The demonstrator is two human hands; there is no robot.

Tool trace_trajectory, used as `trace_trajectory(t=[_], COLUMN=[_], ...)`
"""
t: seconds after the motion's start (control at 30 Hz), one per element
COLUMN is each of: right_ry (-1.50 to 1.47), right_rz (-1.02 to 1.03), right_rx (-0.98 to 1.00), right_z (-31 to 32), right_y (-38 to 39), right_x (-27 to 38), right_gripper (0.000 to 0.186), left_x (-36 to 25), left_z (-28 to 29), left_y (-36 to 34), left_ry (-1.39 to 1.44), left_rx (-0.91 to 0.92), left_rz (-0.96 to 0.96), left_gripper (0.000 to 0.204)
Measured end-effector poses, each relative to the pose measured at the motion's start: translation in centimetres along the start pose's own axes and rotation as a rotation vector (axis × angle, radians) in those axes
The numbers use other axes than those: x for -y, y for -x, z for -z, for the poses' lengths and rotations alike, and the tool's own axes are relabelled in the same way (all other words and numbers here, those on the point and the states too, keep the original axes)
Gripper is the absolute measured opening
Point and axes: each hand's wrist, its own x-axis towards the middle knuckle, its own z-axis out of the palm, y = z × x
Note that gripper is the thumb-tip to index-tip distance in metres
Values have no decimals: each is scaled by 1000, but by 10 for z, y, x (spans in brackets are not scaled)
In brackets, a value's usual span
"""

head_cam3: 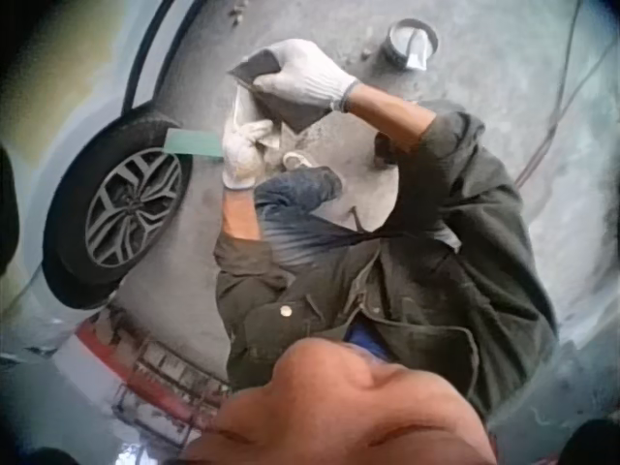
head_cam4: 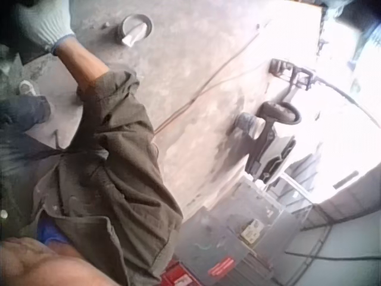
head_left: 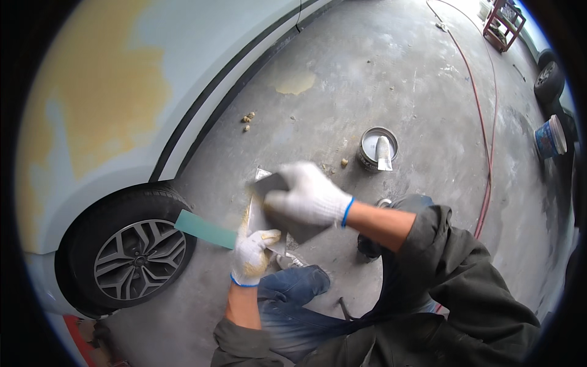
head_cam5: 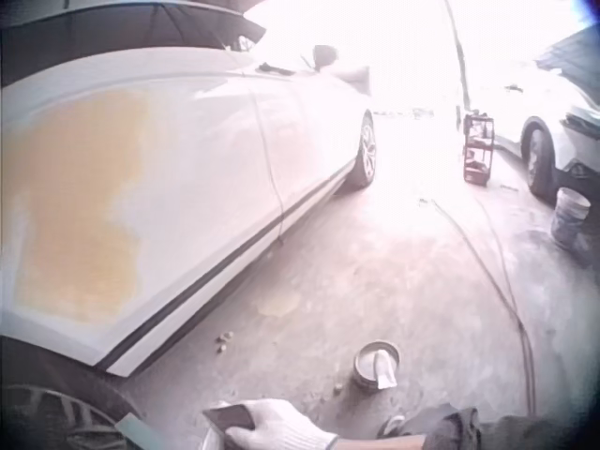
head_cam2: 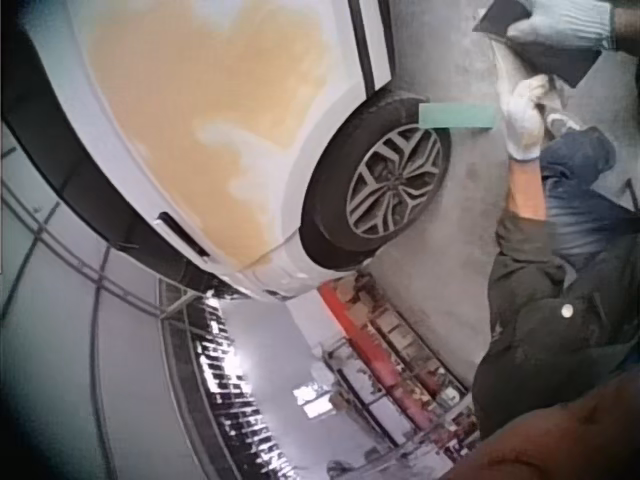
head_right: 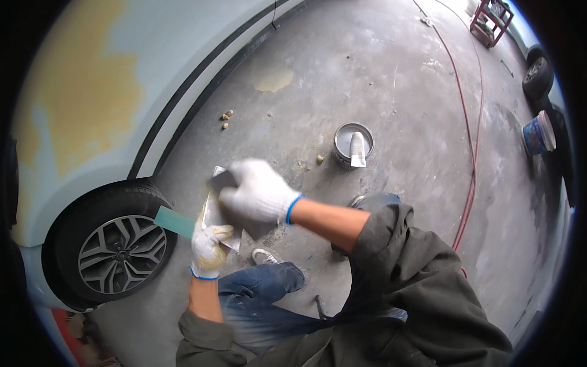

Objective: The person kneels beside a white car and uses a sanding block to smooth a yellow filler patch on the side panel. They repeatedly scrape filler from the sanding block with a metal scraper, then continue sanding the panel in long strokes.

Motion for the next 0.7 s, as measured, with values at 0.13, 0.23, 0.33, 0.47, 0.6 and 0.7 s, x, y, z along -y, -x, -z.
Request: trace_trajectory(t=[0.13,0.23,0.33,0.47,0.6,0.7], right_ry=[171,34,1,-122,-115,63], right_rz=[-43,58,-202,2,-62,191], right_rx=[-12,28,3,91,37,-14], right_z=[-6,-11,10,-12,1,12], right_y=[0,12,-13,14,-10,-14], right_x=[-9,-3,-13,-7,-17,-34], right_gripper=[38,38,35,34,44,47], left_x=[26,8,12,27,26,4], left_z=[38,12,14,46,34,14], left_y=[-15,-10,-8,-25,-30,-41], left_ry=[-446,47,-191,287,-93,-3], left_rx=[227,107,129,199,172,32], left_rz=[-234,38,-41,130,-98,37], left_gripper=[72,72,75,52,55,64])
